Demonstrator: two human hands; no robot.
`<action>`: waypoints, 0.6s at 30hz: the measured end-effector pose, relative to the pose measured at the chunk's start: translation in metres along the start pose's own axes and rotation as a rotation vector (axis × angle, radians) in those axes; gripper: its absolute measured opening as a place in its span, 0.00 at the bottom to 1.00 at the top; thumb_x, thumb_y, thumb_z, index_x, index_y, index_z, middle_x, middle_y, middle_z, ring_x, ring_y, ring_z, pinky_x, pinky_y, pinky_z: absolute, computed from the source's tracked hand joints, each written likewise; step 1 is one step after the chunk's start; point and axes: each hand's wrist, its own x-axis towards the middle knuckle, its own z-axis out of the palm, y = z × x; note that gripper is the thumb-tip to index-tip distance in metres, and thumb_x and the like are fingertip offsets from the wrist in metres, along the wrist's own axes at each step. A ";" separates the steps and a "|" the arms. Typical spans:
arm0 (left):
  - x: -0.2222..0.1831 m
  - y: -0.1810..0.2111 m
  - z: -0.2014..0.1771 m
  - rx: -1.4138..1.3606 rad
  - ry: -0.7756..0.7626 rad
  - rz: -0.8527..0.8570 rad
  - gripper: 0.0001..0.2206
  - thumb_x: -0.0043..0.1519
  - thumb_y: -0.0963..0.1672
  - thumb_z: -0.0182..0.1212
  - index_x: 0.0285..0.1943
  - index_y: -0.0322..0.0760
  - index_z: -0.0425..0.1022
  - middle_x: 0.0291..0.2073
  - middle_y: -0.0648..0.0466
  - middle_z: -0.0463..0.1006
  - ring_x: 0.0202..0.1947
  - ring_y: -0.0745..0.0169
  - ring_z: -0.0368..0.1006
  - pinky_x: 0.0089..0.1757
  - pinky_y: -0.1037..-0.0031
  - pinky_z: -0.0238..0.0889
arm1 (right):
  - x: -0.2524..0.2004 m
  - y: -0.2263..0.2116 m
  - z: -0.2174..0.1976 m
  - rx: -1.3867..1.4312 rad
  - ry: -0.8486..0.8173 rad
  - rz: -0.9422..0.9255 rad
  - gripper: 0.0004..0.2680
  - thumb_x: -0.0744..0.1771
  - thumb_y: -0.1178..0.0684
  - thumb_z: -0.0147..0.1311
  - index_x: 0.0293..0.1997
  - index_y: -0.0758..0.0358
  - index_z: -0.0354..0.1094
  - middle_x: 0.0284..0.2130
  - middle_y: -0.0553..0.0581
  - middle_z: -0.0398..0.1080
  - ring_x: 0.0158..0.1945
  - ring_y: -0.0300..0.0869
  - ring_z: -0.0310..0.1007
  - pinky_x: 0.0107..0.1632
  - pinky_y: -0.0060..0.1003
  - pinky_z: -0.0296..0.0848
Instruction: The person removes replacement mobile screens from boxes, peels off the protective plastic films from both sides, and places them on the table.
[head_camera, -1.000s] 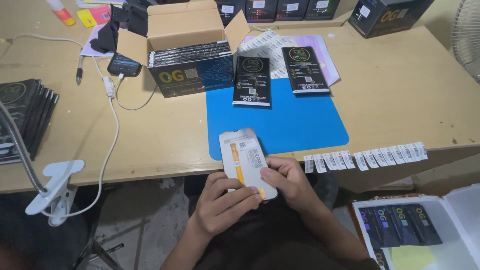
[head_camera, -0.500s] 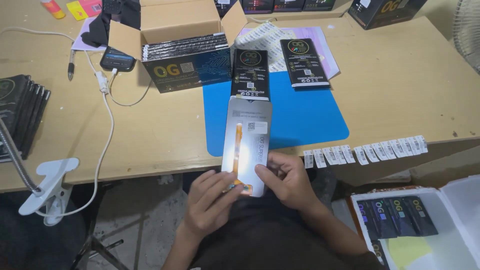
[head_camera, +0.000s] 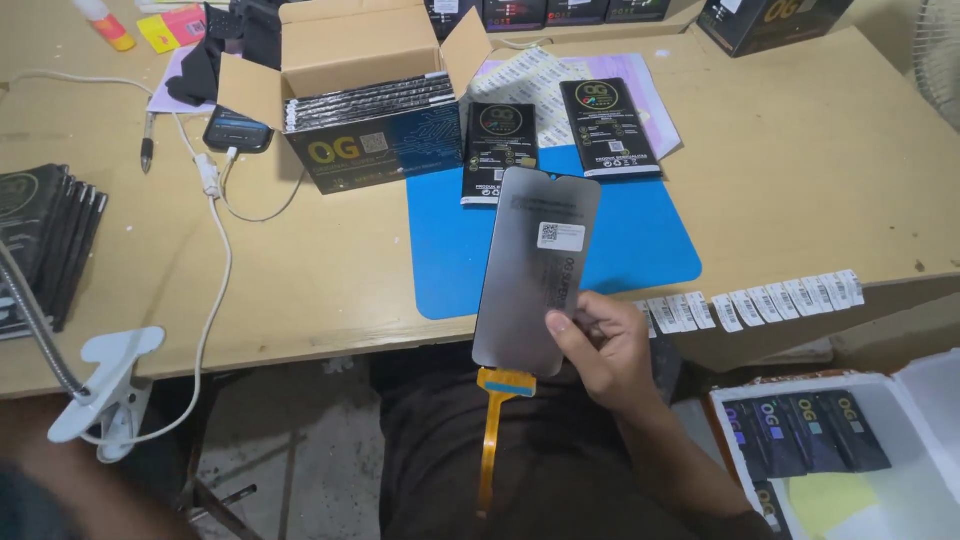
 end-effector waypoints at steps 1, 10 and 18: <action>-0.018 0.000 0.020 -0.018 -0.102 0.019 0.08 0.69 0.50 0.62 0.45 0.53 0.67 0.39 0.59 0.69 0.40 0.57 0.67 0.42 0.69 0.61 | 0.002 -0.002 0.002 0.001 0.007 -0.002 0.07 0.67 0.59 0.55 0.28 0.69 0.74 0.09 0.53 0.61 0.18 0.30 0.56 0.20 0.25 0.55; -0.172 -0.004 0.042 -0.140 -1.045 0.214 0.18 0.68 0.56 0.46 0.64 0.55 0.56 0.60 0.58 0.60 0.59 0.51 0.62 0.56 0.64 0.57 | 0.005 -0.033 -0.005 0.068 -0.051 -0.009 0.06 0.66 0.59 0.57 0.29 0.69 0.73 0.11 0.55 0.63 0.21 0.31 0.59 0.22 0.26 0.57; -0.154 0.112 -0.030 -0.159 -1.872 0.254 0.32 0.68 0.62 0.31 0.81 0.59 0.46 0.79 0.57 0.53 0.76 0.47 0.57 0.69 0.60 0.53 | 0.003 -0.012 -0.050 0.133 -0.057 0.097 0.13 0.67 0.54 0.56 0.21 0.56 0.58 0.17 0.43 0.53 0.20 0.30 0.49 0.23 0.29 0.47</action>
